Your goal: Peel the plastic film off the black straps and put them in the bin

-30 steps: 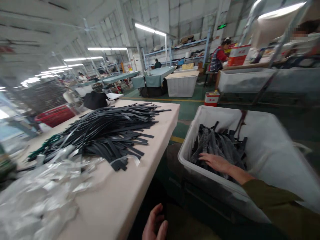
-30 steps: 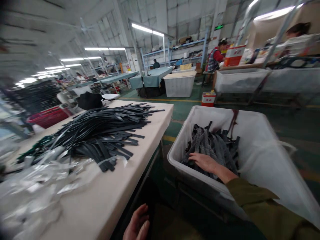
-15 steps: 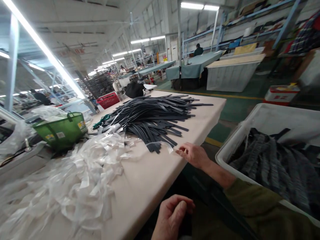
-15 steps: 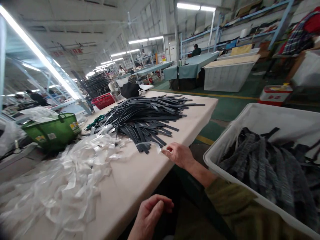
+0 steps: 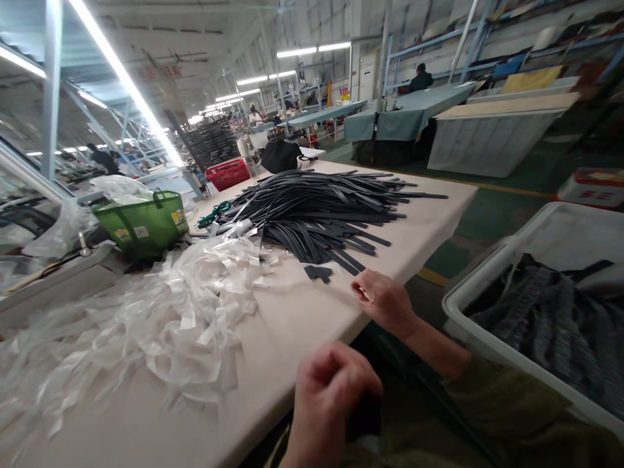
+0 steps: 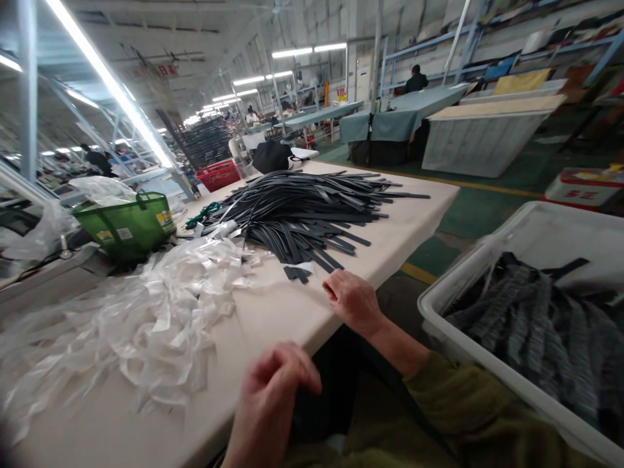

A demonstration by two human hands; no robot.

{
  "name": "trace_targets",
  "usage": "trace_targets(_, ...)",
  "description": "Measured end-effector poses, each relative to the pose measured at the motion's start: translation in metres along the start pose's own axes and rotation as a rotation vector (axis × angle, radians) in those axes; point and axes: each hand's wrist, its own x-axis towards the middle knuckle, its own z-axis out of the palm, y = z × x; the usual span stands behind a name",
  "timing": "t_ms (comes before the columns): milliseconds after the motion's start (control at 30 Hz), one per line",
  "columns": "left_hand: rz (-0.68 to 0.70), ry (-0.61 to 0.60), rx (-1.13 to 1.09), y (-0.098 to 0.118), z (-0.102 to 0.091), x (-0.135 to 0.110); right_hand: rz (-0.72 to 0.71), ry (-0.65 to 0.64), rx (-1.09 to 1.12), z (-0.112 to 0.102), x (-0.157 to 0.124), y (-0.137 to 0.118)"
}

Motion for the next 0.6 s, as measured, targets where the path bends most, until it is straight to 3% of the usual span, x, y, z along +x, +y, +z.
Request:
trace_targets(100,-0.143,0.08,-0.158,-0.01,0.011,0.027,-0.143,-0.021,0.022,-0.016,-0.014,-0.017)
trace_targets(233,-0.232,0.111,-0.279,-0.032,0.016,0.04,-0.319,0.013,0.117,-0.026,-0.033,-0.031)
trace_targets(433,-0.353,0.141,-0.528,-0.055,0.016,0.047,-0.364,0.025,0.221,-0.026,-0.043,-0.032)
trace_targets(600,-0.306,0.133,-0.594,-0.06,0.011,0.051,-0.424,0.038,0.283,-0.025,-0.037,-0.036)
